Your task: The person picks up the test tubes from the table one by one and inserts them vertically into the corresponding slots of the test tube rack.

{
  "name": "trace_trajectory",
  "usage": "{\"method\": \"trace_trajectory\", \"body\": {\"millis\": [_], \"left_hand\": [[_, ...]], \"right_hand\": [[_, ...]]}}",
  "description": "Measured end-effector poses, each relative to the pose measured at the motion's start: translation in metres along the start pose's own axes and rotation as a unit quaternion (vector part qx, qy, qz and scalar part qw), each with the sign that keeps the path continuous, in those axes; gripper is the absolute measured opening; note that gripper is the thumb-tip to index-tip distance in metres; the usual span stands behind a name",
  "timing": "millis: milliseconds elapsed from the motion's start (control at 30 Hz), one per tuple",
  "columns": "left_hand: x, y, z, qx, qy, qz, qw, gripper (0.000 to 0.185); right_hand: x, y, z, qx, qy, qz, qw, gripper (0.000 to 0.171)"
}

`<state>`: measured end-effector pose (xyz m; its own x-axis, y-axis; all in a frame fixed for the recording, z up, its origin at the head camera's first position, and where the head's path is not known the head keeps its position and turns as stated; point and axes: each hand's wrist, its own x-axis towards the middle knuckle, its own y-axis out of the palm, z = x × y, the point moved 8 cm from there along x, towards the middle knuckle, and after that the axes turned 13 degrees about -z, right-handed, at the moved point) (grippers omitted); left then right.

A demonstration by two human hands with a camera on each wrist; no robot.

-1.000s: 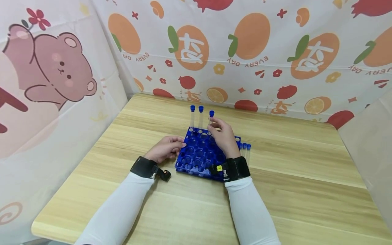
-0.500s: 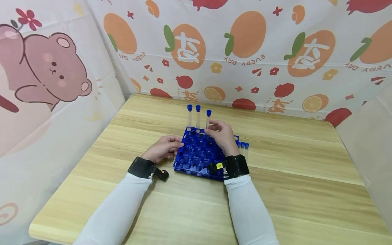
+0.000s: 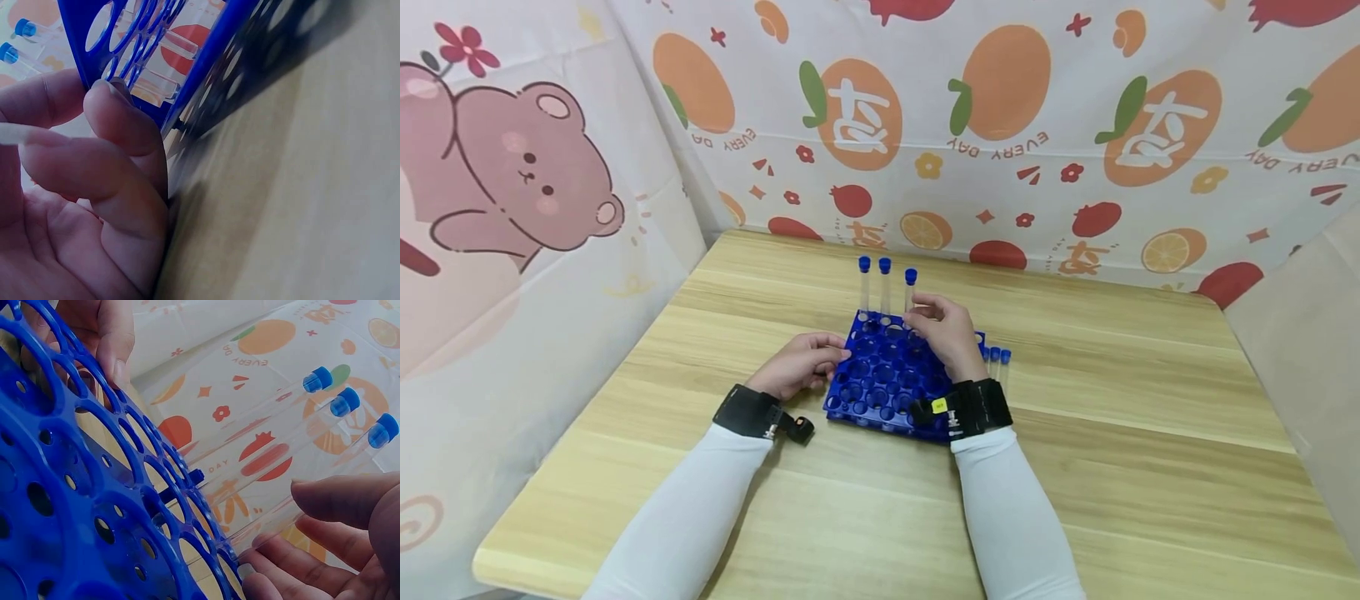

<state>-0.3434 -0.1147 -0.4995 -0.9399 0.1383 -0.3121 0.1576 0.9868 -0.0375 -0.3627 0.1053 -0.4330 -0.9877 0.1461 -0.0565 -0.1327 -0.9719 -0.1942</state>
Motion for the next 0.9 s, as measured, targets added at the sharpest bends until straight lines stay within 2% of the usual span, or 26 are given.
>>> {"method": "trace_trajectory", "body": {"millis": [167,300,467,567,667,800,900], "left_hand": [[-0.003,0.001,0.0,-0.001,-0.002,0.0,1.0,0.026],[-0.005,0.0,0.0,-0.002,-0.001,0.0,1.0,0.025],[-0.006,-0.001,0.0,-0.004,-0.001,0.0,1.0,0.025],[-0.006,0.0,-0.001,-0.003,0.001,0.002,1.0,0.027],[-0.006,0.001,-0.002,-0.003,0.001,0.004,1.0,0.027],[-0.006,0.0,-0.002,-0.003,0.001,0.001,1.0,0.026],[-0.006,-0.001,-0.002,-0.003,0.0,-0.001,1.0,0.027]], "right_hand": [[-0.003,0.0,0.003,0.001,0.005,0.009,1.0,0.046],[-0.006,-0.004,0.007,0.001,0.009,0.017,1.0,0.059],[-0.013,-0.02,0.026,0.023,-0.029,0.03,0.999,0.065],[-0.018,-0.042,0.04,0.032,-0.059,0.029,0.997,0.062],[-0.018,-0.073,0.041,0.023,-0.061,-0.001,0.998,0.058],[-0.011,-0.118,0.021,-0.022,-0.033,-0.058,0.998,0.054],[-0.006,-0.146,0.0,-0.06,-0.005,-0.083,0.995,0.049]]}}
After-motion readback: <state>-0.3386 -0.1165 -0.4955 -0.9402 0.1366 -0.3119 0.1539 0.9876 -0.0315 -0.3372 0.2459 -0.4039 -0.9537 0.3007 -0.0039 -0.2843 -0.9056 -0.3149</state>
